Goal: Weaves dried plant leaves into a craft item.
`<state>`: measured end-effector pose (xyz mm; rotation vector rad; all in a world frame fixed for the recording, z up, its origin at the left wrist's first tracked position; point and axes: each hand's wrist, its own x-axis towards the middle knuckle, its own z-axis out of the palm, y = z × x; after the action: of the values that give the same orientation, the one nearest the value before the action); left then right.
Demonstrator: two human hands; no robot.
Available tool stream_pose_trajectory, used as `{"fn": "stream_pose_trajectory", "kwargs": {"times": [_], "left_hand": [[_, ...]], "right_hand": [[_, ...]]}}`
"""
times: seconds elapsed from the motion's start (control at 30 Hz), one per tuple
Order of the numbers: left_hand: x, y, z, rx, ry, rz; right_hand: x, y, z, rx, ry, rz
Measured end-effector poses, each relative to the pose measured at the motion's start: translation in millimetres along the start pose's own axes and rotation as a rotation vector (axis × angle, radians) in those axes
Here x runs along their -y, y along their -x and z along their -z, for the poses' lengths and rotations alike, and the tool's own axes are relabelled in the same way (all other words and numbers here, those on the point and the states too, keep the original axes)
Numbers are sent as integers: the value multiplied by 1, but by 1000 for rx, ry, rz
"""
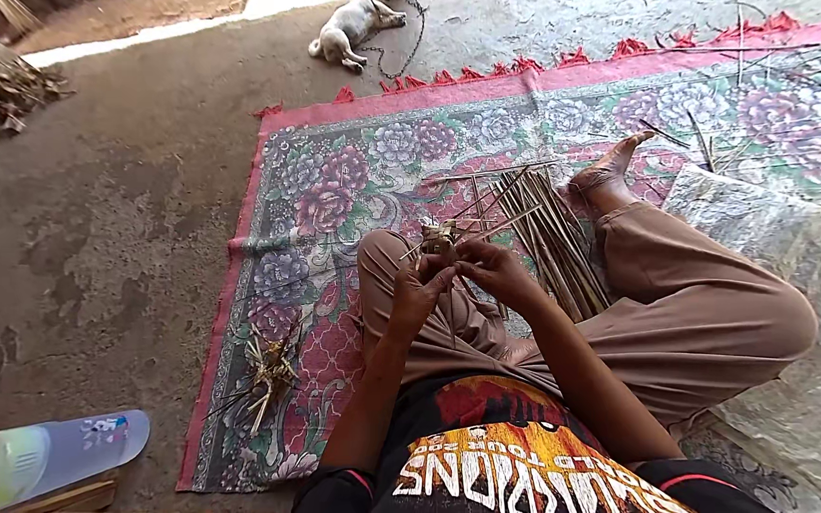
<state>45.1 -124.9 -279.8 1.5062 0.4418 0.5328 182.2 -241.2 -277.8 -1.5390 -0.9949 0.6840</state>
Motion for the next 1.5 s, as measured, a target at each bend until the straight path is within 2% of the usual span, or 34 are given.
{"fn": "stream_pose_trajectory", "kwargs": {"times": [0.07,0.13,0.23,0.33,0.4,0.43,0.5,0.57,0.63,0.7,0.77,0.83,0.93,1.03,1.1,1.23,1.3,1.4,1.5], "left_hand": [[-2,-2,4,15,-8,13],[-3,-2,6,12,2,32],[-2,-3,8,60,-6,-61],[3,-6,10,155,-112,-218],[1,-8,14,224,-141,-176],[-2,-8,17,251,-73,-99],[-5,-9,24,214,279,39],[3,-16,36,156,724,24],[9,-23,45,80,1023,-54],[9,-28,50,36,1198,-77],[8,-27,50,3,1234,-71],[7,-25,45,-49,1110,-58],[2,-15,26,-117,705,15],[-9,2,-3,30,380,96],[-8,3,-10,100,287,62],[-7,-10,9,34,115,-34],[-6,-14,22,20,58,-23],[-2,-22,35,41,14,11],[-4,-22,38,72,-12,63]], "right_hand": [[-4,0,1,26,-86,11],[-3,2,4,9,-231,-53],[7,4,5,-58,-400,-155],[10,4,3,-64,-399,-147],[9,4,2,-49,-357,-120],[9,4,2,-36,-354,-116],[10,4,5,-19,-400,-116],[11,4,11,-27,-475,-99],[11,4,15,-40,-475,-85],[8,2,17,-39,-424,-100],[5,1,13,-35,-383,-117],[3,0,4,-45,-376,-93],[6,-5,-9,-155,-313,-46],[-4,-10,-18,-318,-232,-46],[-6,-9,-20,-393,-241,-72],[-10,-3,-9,-281,-255,-17],[-6,-2,-4,-170,-131,35],[1,-2,-2,-28,-141,102],[4,-2,-1,-1,-125,184]]}}
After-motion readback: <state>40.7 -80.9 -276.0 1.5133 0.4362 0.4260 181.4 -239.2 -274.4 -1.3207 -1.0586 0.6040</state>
